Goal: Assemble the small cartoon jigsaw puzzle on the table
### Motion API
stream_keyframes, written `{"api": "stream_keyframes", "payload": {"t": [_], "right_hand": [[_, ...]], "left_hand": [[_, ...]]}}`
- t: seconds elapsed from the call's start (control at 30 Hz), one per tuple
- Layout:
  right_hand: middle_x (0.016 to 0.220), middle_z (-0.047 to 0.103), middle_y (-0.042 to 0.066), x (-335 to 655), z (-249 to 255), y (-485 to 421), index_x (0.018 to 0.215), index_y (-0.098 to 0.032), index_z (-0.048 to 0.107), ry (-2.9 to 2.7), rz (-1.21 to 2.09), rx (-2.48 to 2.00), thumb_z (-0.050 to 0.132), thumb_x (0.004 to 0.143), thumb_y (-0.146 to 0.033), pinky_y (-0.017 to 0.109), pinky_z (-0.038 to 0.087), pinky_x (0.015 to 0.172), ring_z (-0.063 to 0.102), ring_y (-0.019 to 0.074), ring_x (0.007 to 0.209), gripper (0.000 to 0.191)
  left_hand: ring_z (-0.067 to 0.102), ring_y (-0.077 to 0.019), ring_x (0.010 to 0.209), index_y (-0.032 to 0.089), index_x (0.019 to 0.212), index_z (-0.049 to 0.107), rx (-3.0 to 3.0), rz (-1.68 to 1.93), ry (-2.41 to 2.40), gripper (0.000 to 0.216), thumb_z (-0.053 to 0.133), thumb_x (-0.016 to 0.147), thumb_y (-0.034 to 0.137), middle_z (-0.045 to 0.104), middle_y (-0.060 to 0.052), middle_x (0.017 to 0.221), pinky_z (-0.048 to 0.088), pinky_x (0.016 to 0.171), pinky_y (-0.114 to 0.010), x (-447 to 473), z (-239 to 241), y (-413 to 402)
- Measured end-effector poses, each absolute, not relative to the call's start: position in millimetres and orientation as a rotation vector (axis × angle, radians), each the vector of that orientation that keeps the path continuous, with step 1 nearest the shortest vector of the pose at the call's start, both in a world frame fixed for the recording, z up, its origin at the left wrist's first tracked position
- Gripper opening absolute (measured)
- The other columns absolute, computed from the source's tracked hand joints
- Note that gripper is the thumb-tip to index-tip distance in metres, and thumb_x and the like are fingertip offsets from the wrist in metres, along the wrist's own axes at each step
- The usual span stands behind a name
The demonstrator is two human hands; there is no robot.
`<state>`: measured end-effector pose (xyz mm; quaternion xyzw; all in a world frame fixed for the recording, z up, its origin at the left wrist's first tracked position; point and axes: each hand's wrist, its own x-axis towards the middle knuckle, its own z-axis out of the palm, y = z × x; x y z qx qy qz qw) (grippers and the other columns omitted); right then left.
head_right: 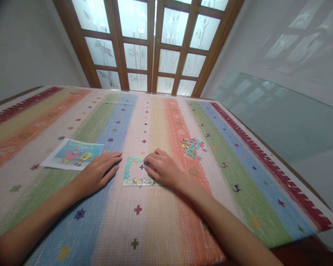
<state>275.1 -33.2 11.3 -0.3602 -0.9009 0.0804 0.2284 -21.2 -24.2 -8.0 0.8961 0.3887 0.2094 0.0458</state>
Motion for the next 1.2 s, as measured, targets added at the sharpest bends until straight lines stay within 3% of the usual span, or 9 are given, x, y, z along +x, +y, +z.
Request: {"api": "stream_keyframes", "payload": {"t": [0.27, 0.47, 0.93, 1.2], "right_hand": [[0.087, 0.068, 0.006, 273.2, 6.9, -31.0, 0.098, -0.018, 0.065, -2.4, 0.192, -1.007, 0.058, 0.099, -0.025, 0.035, 0.042, 0.08, 0.053, 0.0218, 0.087, 0.01], [0.103, 0.072, 0.004, 273.4, 7.4, -30.6, 0.09, -0.02, 0.07, -2.467, 0.15, -0.936, 0.053, 0.101, -0.025, 0.037, 0.04, 0.084, 0.054, 0.0216, 0.091, 0.021], [0.104, 0.072, 0.005, 272.0, 6.4, -30.3, 0.094, -0.019, 0.072, -2.491, 0.077, -0.967, 0.056, 0.1, -0.024, 0.037, 0.04, 0.084, 0.053, 0.0216, 0.092, 0.018], [0.099, 0.073, 0.005, 272.8, 5.6, -28.8, 0.1, -0.02, 0.07, -2.366, 0.244, -1.026, 0.059, 0.097, -0.023, 0.038, 0.045, 0.089, 0.058, 0.0212, 0.095, 0.012]], "left_hand": [[0.059, -0.0294, 0.129, 0.016, 0.124, 0.062, 2.766, 0.63, 1.182, 0.037, 0.036, 0.106, 0.036, 0.064, -0.015, 0.138, 0.043, 0.112, -0.056, -20.5, -9.1, -24.2], [0.059, -0.0291, 0.129, 0.017, 0.124, 0.062, 2.75, 0.63, 1.187, 0.037, 0.037, 0.105, 0.037, 0.064, -0.015, 0.137, 0.043, 0.112, -0.056, -21.4, -9.7, -23.7], [0.06, -0.0293, 0.128, 0.017, 0.125, 0.062, 2.767, 0.639, 1.177, 0.038, 0.037, 0.105, 0.037, 0.065, -0.015, 0.137, 0.044, 0.111, -0.055, -21.7, -10.0, -22.3], [0.06, -0.0295, 0.128, 0.019, 0.125, 0.063, 2.754, 0.64, 1.18, 0.036, 0.039, 0.104, 0.037, 0.065, -0.014, 0.137, 0.044, 0.111, -0.056, -22.6, -10.9, -22.0]]}}
